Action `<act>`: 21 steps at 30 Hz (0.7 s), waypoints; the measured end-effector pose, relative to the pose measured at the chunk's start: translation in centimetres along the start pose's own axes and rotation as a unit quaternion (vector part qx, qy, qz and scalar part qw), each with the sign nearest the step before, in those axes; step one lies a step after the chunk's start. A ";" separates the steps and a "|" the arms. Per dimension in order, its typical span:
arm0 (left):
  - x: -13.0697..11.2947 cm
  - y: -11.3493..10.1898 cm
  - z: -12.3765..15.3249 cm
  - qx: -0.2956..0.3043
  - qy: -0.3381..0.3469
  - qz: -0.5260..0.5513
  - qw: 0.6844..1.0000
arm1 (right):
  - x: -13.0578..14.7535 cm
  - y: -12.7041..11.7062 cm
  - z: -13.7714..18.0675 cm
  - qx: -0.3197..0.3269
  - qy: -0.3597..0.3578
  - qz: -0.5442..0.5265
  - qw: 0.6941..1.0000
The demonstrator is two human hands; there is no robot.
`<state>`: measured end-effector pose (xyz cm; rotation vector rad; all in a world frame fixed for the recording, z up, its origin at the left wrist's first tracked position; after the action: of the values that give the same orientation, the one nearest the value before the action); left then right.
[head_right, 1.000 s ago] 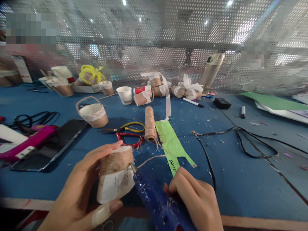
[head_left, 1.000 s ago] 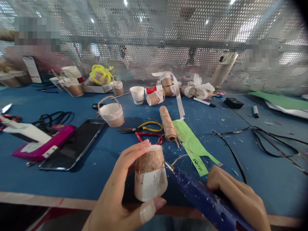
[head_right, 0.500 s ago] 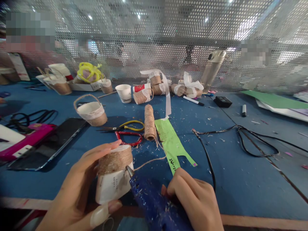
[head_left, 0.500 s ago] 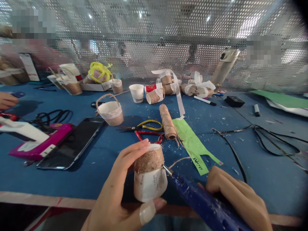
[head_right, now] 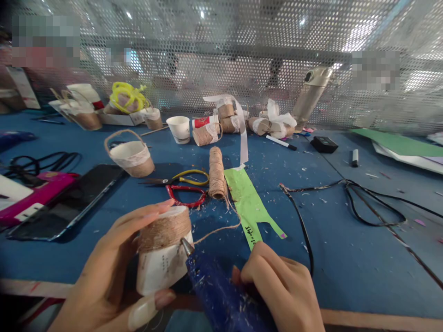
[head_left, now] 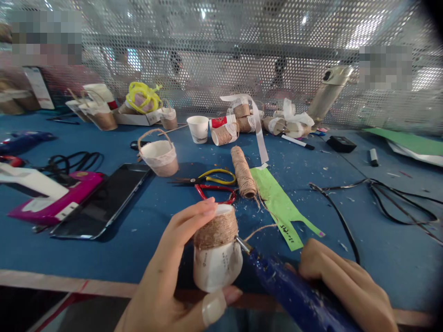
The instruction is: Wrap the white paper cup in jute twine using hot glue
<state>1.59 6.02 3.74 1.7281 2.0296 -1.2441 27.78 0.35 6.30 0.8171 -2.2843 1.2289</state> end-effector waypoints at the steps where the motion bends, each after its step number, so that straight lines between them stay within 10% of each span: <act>1: -0.1 0.1 0.1 -0.006 0.002 0.006 1.000 | 0.0 0.1 0.1 0.001 0.001 0.001 1.000; 21: 0.2 0.5 0.5 -0.046 -0.029 0.022 0.998 | 0.7 -0.5 -1.0 -0.010 0.008 -0.044 0.999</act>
<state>1.80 5.80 3.05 1.6660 1.9720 -1.1562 27.69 0.77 7.52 0.8866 -2.2195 1.1667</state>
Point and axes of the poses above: each hand's wrist, its own z-axis away from the middle knuckle, its own y-axis out of the palm, x = y × z, the point moved 6 cm from there along -z, towards the middle knuckle, and after that the axes turned 13 degrees about y, right-handed, at the moved point
